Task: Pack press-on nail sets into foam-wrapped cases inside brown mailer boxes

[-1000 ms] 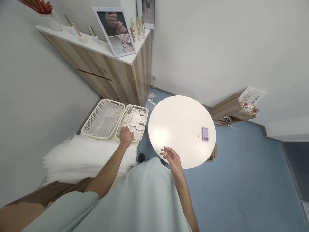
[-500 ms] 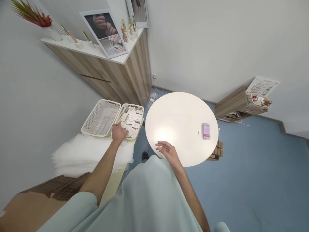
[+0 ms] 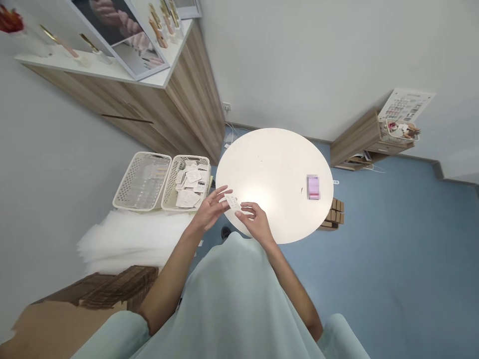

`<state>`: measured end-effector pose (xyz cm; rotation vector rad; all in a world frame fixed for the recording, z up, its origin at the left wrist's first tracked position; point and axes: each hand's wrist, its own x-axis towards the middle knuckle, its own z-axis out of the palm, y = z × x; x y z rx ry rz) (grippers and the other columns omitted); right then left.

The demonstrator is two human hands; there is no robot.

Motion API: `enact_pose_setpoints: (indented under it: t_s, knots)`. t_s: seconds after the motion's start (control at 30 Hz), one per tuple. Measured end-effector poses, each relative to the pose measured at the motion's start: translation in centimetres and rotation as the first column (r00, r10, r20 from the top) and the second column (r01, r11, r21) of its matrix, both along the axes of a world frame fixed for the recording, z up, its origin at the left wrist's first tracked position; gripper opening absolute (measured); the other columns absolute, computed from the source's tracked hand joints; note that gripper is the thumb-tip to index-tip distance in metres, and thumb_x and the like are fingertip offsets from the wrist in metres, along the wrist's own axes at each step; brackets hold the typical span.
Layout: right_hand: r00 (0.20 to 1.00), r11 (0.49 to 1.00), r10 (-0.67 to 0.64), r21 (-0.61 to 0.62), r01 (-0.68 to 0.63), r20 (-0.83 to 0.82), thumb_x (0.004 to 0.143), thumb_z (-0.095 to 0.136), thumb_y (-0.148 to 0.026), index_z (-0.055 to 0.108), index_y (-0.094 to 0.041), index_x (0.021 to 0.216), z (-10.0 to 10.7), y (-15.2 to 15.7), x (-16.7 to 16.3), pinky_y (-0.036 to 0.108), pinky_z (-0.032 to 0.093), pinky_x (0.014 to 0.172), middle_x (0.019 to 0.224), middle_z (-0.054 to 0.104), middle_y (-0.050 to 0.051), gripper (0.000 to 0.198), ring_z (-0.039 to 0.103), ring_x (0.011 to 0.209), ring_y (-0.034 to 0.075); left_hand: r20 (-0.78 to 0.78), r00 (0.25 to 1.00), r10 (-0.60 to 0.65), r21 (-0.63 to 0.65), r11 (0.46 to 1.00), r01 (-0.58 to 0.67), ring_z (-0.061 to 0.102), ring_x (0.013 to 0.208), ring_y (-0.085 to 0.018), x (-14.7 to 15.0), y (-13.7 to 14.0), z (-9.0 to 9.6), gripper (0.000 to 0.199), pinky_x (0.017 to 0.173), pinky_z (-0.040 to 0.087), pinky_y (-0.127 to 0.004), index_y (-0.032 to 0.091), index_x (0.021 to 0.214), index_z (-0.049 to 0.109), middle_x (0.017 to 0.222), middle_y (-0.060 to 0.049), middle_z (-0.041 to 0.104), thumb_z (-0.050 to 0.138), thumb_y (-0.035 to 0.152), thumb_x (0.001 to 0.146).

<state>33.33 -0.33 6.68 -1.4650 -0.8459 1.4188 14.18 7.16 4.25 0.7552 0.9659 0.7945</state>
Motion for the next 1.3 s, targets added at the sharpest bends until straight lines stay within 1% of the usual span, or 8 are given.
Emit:
enact_pose_setpoints:
  t_s: [0.13,0.53,0.67,0.77,0.87,1.07,1.2,1.3]
  knots:
    - [0.997,0.999,-0.040,-0.022,0.039,-0.062,0.077,0.091,-0.059,0.070,-0.026,0.104,0.3,-0.7,0.5,0.046,0.062,0.104,0.129,0.076,0.009,0.048,0.074,0.122,0.030,0.057,0.994,-0.094,0.011,0.996,0.094,0.065,0.137,-0.037,2.0,-0.9,1.1,0.080,0.115,0.051,-0.052,0.029,0.150,0.062,0.163,-0.017,0.054,0.094,0.041,0.078]
    - [1.000,1.000,-0.026,0.007,0.026,-0.015,0.077,0.091,-0.058,0.068,-0.026,0.104,0.2,-2.1,1.7,0.042,0.063,0.103,0.118,0.078,0.006,0.048,0.076,0.111,0.024,-0.105,0.981,-0.163,0.123,0.977,0.175,0.069,0.130,-0.035,3.5,-1.5,2.6,0.076,0.110,0.056,-0.052,0.027,0.149,0.062,0.159,-0.018,0.058,0.091,0.045,0.082]
    - [0.976,0.995,-0.067,0.089,0.049,0.207,0.083,0.087,-0.056,0.070,-0.027,0.112,0.8,-2.2,1.5,0.043,0.064,0.097,0.125,0.076,0.008,0.045,0.074,0.116,0.026,-0.151,0.985,-0.081,0.161,0.981,0.105,0.070,0.129,-0.033,3.8,-1.6,2.4,0.079,0.106,0.060,-0.049,0.026,0.150,0.059,0.156,-0.017,0.059,0.092,0.045,0.080]
    - [0.906,0.977,-0.129,0.210,0.045,0.402,0.093,0.079,-0.051,0.073,-0.027,0.101,1.5,-2.4,1.2,0.041,0.063,0.087,0.107,0.076,0.006,0.026,0.074,0.097,0.024,-0.187,0.982,-0.010,0.182,0.982,0.045,0.072,0.127,-0.033,4.0,-1.8,2.4,0.082,0.105,0.061,-0.047,0.027,0.147,0.060,0.155,-0.016,0.060,0.095,0.045,0.076]
    - [0.878,0.957,-0.175,0.286,0.046,0.445,0.102,0.068,-0.047,0.073,-0.027,0.090,2.0,-2.6,1.1,0.038,0.060,0.080,0.090,0.074,0.003,0.024,0.070,0.085,0.021,-0.194,0.980,0.037,0.217,0.976,0.007,0.073,0.126,-0.032,4.0,-2.0,2.6,0.073,0.105,0.061,-0.045,0.027,0.143,0.063,0.157,-0.016,0.059,0.092,0.047,0.080]
    - [0.938,0.974,-0.210,0.147,0.175,0.276,0.096,0.075,-0.055,0.075,-0.025,0.089,1.7,-2.4,1.6,0.035,0.057,0.075,0.091,0.075,0.003,0.031,0.071,0.084,0.021,-0.188,0.962,0.198,0.216,0.964,-0.156,0.075,0.098,-0.019,3.3,-1.9,2.1,0.062,0.093,0.061,-0.036,0.023,0.136,0.069,0.139,-0.014,0.069,0.091,0.043,0.081]
    - [0.979,0.984,-0.180,0.018,0.179,0.098,0.086,0.082,-0.063,0.075,-0.023,0.086,1.6,-2.1,2.0,0.034,0.057,0.070,0.084,0.073,0.003,0.041,0.071,0.077,0.021,-0.130,0.977,0.171,0.154,0.976,-0.151,0.069,0.085,-0.012,2.5,-1.7,1.8,0.064,0.084,0.058,-0.030,0.025,0.136,0.071,0.128,-0.010,0.070,0.095,0.037,0.077]
    - [0.990,0.990,-0.139,-0.022,0.139,-0.007,0.083,0.084,-0.066,0.076,-0.023,0.087,1.9,-2.1,2.2,0.033,0.056,0.071,0.080,0.072,0.003,0.044,0.070,0.076,0.020,-0.065,0.993,0.096,0.089,0.992,-0.090,0.071,0.096,-0.016,2.0,-1.7,2.4,0.065,0.084,0.058,-0.029,0.027,0.139,0.071,0.132,-0.010,0.071,0.094,0.039,0.079]
